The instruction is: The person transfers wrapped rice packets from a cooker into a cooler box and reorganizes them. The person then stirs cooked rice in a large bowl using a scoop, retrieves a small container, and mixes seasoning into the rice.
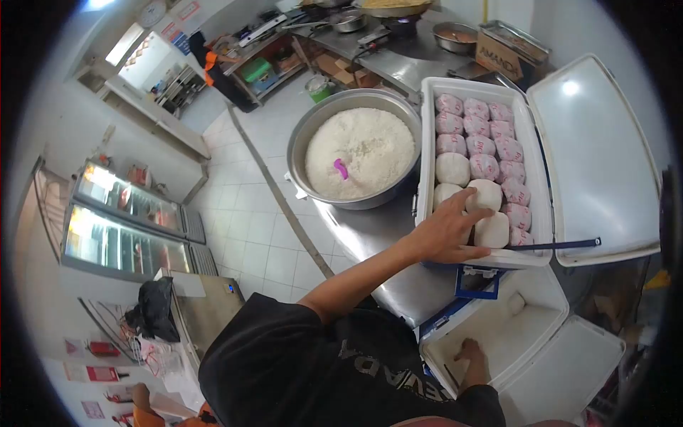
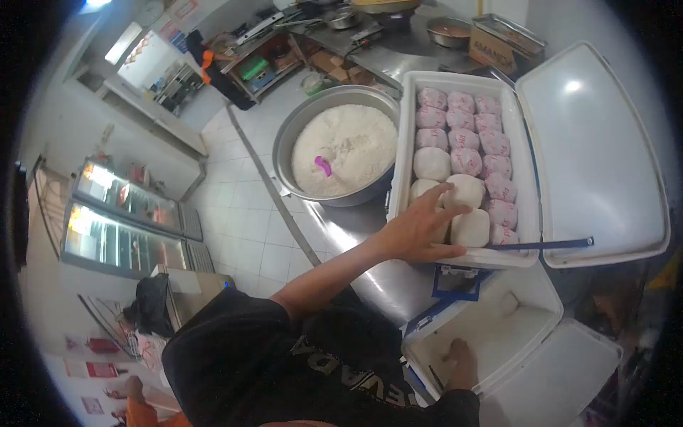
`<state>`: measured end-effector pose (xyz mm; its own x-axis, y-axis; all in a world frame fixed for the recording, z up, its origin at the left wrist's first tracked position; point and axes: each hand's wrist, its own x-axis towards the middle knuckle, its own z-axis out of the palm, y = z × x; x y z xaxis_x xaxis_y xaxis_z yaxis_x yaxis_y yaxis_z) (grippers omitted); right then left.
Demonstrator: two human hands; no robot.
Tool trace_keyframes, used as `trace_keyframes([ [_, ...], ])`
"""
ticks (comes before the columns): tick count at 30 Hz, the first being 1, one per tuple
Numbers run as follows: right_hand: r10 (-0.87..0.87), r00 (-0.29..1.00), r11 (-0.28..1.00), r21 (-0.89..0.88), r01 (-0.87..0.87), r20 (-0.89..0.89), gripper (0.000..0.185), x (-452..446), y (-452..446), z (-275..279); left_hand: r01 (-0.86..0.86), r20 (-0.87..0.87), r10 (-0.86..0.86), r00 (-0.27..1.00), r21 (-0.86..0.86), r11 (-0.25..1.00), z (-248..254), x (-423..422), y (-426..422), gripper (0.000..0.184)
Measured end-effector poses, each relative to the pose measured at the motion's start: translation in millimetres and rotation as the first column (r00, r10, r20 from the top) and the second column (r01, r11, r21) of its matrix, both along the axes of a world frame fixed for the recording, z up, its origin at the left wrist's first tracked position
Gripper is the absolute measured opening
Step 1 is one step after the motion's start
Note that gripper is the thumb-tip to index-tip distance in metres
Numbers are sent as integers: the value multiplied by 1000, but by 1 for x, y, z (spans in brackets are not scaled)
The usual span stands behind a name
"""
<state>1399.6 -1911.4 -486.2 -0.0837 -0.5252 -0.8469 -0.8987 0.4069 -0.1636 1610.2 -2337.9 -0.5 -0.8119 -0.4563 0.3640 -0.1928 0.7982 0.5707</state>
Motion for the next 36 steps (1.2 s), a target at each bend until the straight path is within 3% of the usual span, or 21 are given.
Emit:
trace_keyframes([
  [2,-77,997,996,41,76,17,59,-14,-25,36,17,18,-16,1000,-5,1000,-3,-1,2,69],
  [4,-218,973,966,-124,226,71,55,-24,-62,158,21,28,-21,999,6,1000,-1,-2,3,70],
  [5,-219,967,921,-300,249,131,53,-43,-61,176,6,36,-6,999,-7,1000,-1,-3,3,69],
  [7,-329,877,882,-218,418,349,55,-56,-96,292,7,-17,-7,1000,-24,1000,-6,-2,2,69],
  [9,-262,837,814,-357,459,480,60,-42,-137,426,13,-28,-13,1000,-8,1000,0,-3,0,69],
  [10,-151,874,791,-474,387,462,62,-39,-156,476,18,-30,-18,999,1,1000,1,-3,-1,69],
  [11,-41,903,754,-580,309,427,64,-35,-174,516,22,-31,-22,999,13,1000,1,-2,0,68],
  [13,104,945,559,-805,202,309,70,-32,-211,570,27,-26,-27,999,3,1000,-1,-1,0,69],
  [14,114,941,583,-788,197,320,62,-32,-240,594,43,-45,-43,998,-8,999,-1,-1,-2,69],
  [15,129,899,489,-816,310,419,60,-30,-269,602,54,-65,-55,996,-21,998,0,-1,-3,70],
  [18,256,957,506,-862,-15,133,62,-31,-377,620,74,-60,-72,996,34,997,-2,0,-2,75],
  [20,237,965,662,-745,-76,113,66,-32,-443,610,81,-64,-78,995,40,996,-1,3,-5,78],
  [22,481,876,532,-785,-317,-27,66,-60,-504,560,98,-79,-95,992,35,995,0,3,-5,81],
  [25,388,880,881,-390,-268,273,64,-61,-553,537,90,-28,-90,996,26,996,2,3,-5,85],
  [28,301,908,947,-202,-249,292,62,-62,-571,532,91,-11,-91,996,78,993,4,4,-3,87],
  [31,436,900,855,-308,-417,-7,58,-49,-556,544,99,6,-99,995,40,994,5,2,-4,87],
  [33,553,809,640,-519,-566,-201,54,-54,-547,527,108,-13,-108,994,25,994,4,1,-5,87],
  [35,515,765,446,-642,-624,-386,51,-58,-525,520,110,-14,-109,994,13,994,3,1,-5,87],
  [36,405,812,328,-762,-559,-421,46,-57,-501,527,113,-6,-113,994,11,993,3,0,-4,86],
])
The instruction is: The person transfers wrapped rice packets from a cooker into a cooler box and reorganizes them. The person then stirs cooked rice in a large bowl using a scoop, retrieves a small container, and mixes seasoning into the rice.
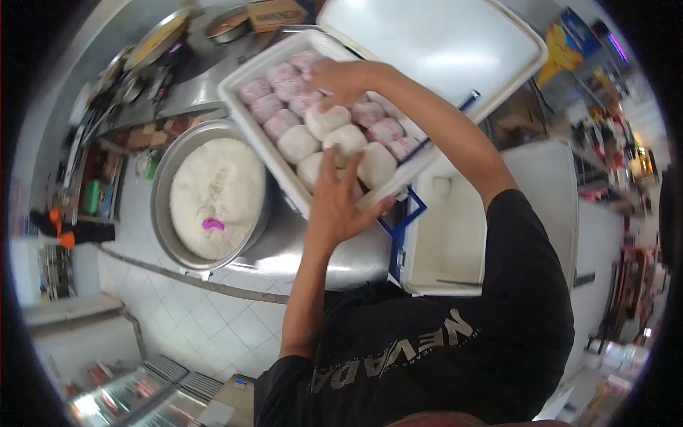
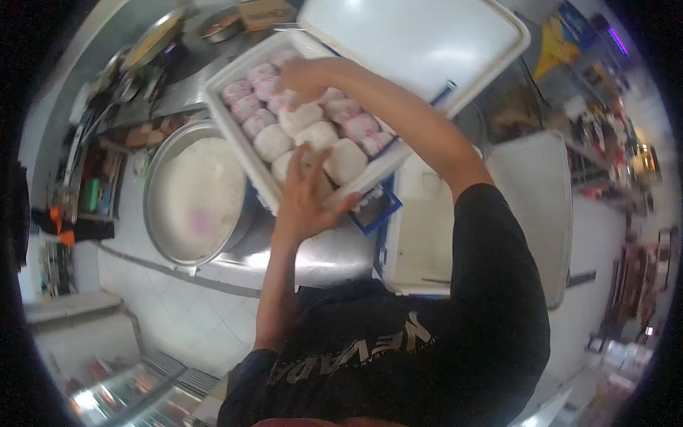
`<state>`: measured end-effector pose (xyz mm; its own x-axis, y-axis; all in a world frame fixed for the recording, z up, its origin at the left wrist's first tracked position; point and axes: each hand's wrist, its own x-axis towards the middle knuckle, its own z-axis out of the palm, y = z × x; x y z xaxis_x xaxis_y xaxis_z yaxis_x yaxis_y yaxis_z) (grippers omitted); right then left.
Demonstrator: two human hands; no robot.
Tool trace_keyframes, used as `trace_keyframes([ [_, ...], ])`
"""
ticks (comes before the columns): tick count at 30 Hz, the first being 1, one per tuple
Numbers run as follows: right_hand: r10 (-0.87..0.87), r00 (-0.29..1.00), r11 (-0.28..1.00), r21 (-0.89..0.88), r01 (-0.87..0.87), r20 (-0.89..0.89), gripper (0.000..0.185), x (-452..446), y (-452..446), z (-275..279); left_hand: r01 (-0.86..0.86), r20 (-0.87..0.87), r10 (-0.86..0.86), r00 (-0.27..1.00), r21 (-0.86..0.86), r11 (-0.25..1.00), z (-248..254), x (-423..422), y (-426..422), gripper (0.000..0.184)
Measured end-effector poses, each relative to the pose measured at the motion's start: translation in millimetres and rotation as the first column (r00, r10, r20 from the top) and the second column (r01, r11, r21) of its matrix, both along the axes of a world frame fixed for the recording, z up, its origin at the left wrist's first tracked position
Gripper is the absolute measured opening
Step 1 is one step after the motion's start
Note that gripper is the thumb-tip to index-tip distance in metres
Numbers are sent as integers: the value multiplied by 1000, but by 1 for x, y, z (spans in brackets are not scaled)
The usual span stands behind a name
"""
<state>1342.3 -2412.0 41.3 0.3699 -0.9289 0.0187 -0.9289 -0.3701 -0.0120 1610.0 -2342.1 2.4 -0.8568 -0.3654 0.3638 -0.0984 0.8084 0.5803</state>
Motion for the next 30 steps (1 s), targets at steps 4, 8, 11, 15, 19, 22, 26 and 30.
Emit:
trace_keyframes([
  [4,-162,789,978,-12,210,593,30,25,170,104,3,18,-3,1000,1,1000,-5,-6,4,82],
  [8,-469,466,865,281,416,750,23,-14,337,73,-31,66,29,997,26,999,6,-13,13,81],
  [11,-754,-117,481,665,571,646,22,-43,390,-66,-33,74,33,997,-7,999,2,-17,14,82],
  [15,-816,-542,-71,896,439,201,36,-67,423,-343,-51,156,56,986,-35,998,5,-23,18,86],
  [19,-185,-951,-332,895,297,248,53,-63,396,-486,-47,154,58,986,-72,996,1,-30,19,86],
  [22,401,-889,-260,958,120,220,63,-82,373,-527,-19,182,47,982,-154,988,-2,-31,16,88],
  [26,661,-736,-103,989,104,146,75,-101,364,-538,-26,206,54,977,-141,990,-6,-33,15,93],
  [30,601,-774,65,953,295,199,75,-92,353,-533,-51,222,80,972,-133,990,-4,-36,15,94],
])
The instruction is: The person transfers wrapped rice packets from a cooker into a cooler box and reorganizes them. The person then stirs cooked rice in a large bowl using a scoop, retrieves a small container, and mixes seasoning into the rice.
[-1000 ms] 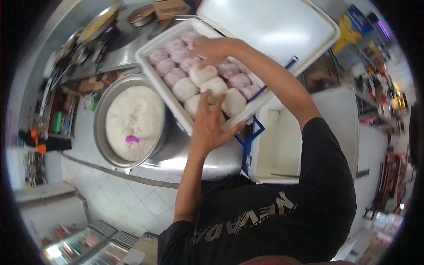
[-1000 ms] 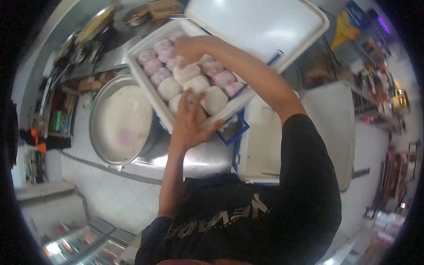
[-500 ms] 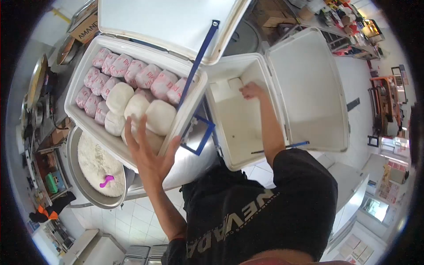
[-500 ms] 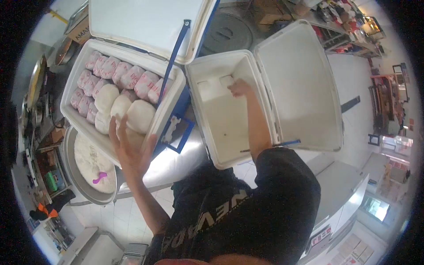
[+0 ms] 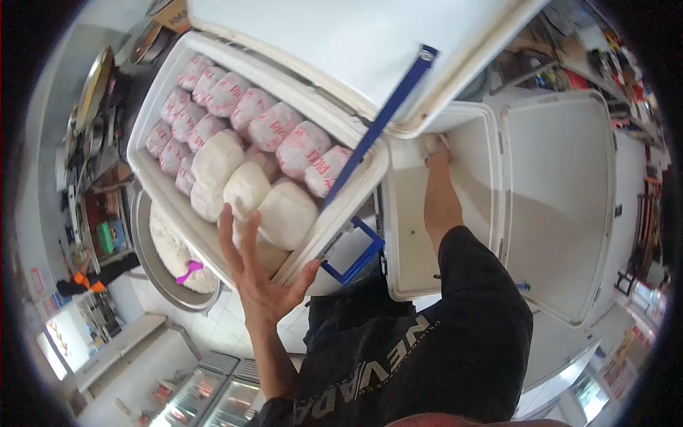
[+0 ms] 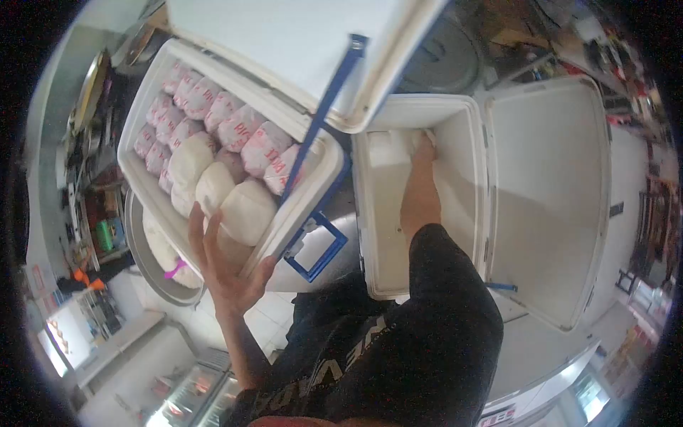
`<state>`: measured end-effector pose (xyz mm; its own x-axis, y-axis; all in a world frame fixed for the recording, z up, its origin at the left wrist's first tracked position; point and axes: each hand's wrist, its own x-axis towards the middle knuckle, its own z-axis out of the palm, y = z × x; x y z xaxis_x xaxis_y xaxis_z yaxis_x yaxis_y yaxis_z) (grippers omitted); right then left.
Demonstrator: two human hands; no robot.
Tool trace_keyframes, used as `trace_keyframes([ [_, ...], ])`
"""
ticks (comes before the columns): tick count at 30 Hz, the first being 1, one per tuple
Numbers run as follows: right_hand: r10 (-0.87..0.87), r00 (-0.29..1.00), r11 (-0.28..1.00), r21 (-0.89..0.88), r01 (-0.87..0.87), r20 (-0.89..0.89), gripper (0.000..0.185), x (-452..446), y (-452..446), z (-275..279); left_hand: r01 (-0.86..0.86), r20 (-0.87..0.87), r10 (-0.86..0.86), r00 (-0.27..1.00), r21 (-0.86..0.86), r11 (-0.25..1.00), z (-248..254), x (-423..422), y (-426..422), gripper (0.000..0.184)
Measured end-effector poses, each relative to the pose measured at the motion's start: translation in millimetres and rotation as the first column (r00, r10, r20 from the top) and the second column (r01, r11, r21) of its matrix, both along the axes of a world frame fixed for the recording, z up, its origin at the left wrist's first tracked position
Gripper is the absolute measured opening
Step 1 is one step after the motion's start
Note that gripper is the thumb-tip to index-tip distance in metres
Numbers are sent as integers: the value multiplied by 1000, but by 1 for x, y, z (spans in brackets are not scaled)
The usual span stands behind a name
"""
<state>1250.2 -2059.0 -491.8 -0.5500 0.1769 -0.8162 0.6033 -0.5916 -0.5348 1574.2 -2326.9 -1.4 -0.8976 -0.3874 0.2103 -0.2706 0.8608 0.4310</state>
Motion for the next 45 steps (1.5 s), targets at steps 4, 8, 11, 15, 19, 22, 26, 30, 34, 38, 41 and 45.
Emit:
trace_keyframes([
  [4,-137,986,957,-269,107,-94,73,-8,39,-84,-31,13,30,999,66,997,6,0,-2,91],
  [8,-77,997,983,166,72,27,60,8,25,-12,-33,3,33,999,133,991,10,3,-7,88],
  [11,135,983,945,315,-90,-124,52,45,35,87,-16,37,12,999,96,995,10,6,-9,91],
  [15,31,873,754,585,299,-487,50,95,5,299,1,8,-2,1000,86,996,14,11,-12,90],
  [19,278,544,666,567,484,-791,50,139,-37,470,28,-38,-24,999,109,994,13,21,-14,89],
  [22,512,297,778,581,237,-806,38,153,-75,540,35,-69,-29,997,91,995,10,23,-15,89],
  [26,816,-329,376,869,-322,-475,50,161,-207,601,37,-142,-25,990,85,996,2,31,-16,90],
  [30,565,-818,-82,980,-183,-106,60,149,-362,573,35,-207,-16,978,89,995,-3,35,-17,88],
  [34,132,-933,-613,767,189,335,49,134,-465,544,26,-234,-4,972,90,996,-5,39,-17,86],
  [38,79,-894,-625,720,301,442,40,143,-491,530,31,-236,-2,972,118,993,-7,41,-19,87],
  [41,221,-806,-241,832,500,549,34,140,-474,522,25,-258,1,966,97,995,-6,40,-18,86],
  [45,387,-920,14,998,69,58,23,139,-342,604,67,-258,-46,965,72,995,-13,37,-18,88],
])
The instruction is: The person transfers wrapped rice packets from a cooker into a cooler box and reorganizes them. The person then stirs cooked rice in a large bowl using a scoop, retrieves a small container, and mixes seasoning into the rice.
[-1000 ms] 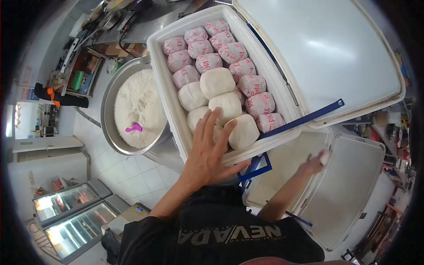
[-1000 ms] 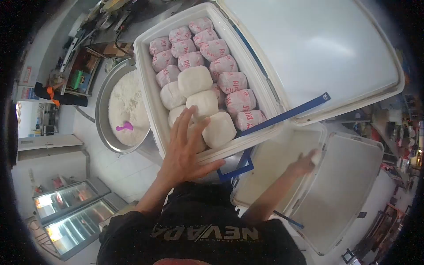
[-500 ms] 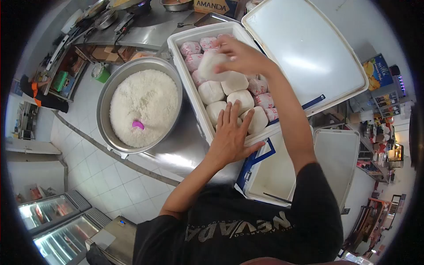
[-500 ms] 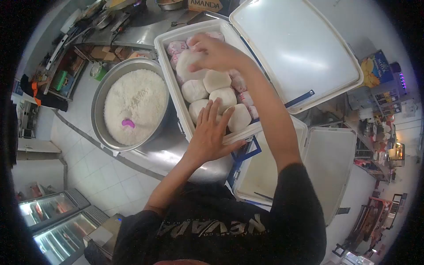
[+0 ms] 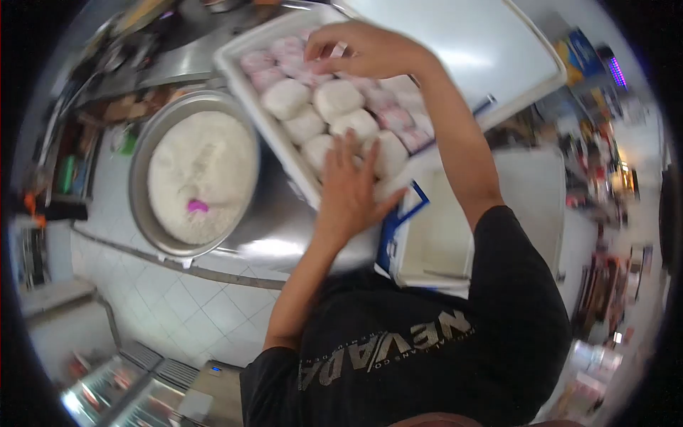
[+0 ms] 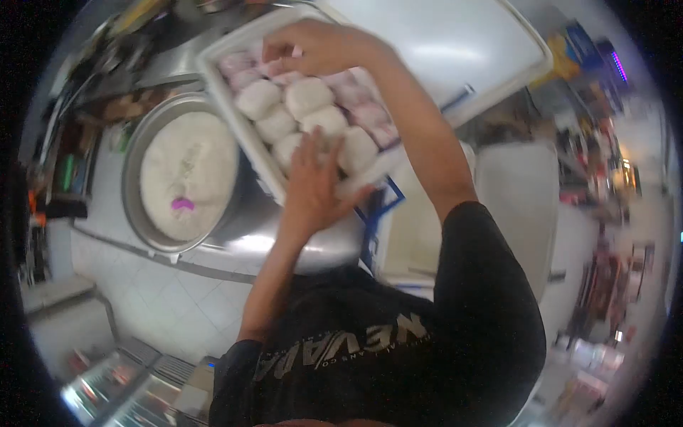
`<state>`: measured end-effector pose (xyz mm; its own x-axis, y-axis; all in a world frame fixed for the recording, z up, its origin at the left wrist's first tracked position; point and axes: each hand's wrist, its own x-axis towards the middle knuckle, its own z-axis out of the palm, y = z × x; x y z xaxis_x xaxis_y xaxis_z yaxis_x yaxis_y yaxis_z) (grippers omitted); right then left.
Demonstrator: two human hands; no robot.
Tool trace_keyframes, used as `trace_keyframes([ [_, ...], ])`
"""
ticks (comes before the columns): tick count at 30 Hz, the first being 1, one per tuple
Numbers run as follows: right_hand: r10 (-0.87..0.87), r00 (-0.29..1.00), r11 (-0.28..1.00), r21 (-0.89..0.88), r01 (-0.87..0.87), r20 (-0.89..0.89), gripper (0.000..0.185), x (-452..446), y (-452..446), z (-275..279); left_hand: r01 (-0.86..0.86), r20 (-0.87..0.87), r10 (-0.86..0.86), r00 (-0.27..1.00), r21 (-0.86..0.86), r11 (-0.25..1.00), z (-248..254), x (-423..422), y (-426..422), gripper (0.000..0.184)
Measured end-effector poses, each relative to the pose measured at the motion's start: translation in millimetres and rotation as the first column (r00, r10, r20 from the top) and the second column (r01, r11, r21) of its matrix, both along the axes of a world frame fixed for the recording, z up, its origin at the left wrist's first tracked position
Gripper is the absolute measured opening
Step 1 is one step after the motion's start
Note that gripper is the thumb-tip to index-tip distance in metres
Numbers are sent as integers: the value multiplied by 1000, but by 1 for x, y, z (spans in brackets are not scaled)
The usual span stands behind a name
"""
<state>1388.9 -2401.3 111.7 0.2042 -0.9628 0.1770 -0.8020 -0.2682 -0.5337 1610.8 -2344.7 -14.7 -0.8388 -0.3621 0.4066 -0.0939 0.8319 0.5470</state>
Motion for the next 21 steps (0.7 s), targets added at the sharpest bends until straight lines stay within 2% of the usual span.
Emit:
trace_keyframes([
  [2,-166,960,986,46,160,225,21,-3,100,33,14,5,-14,1000,-21,1000,2,-3,2,89],
  [4,-236,850,964,2,267,472,29,-28,200,22,11,32,-9,999,-62,998,6,-7,5,87],
  [6,-48,667,945,-182,270,744,26,-62,284,-42,18,40,-16,999,-57,998,9,-9,8,85],
  [8,-142,396,835,-105,540,907,24,-77,352,-140,15,82,-13,997,-18,1000,18,-12,11,85],
  [9,-312,140,718,137,682,940,24,-72,373,-187,1,109,-1,994,1,1000,19,-13,14,85],
  [10,-427,-148,558,388,734,892,24,-64,389,-238,-2,123,1,992,9,1000,19,-14,15,85],
  [11,-452,-325,490,536,688,831,24,-62,396,-297,-9,143,7,990,13,1000,18,-15,16,85],
  [12,-460,-486,429,665,611,743,24,-62,393,-356,-21,160,19,987,8,1000,18,-18,17,85],
  [14,-458,-693,282,830,480,557,24,-53,372,-466,-19,194,17,981,6,1000,19,-19,19,88],
  [17,-276,-893,199,930,309,355,19,-48,315,-561,-22,209,19,978,10,1000,15,-25,17,90],
  [20,13,-930,391,854,343,367,20,-71,276,-645,-24,235,21,972,11,1000,17,-28,17,93],
  [21,88,-933,413,839,354,350,21,-78,263,-654,-23,252,17,968,18,1000,14,-28,17,92],
])
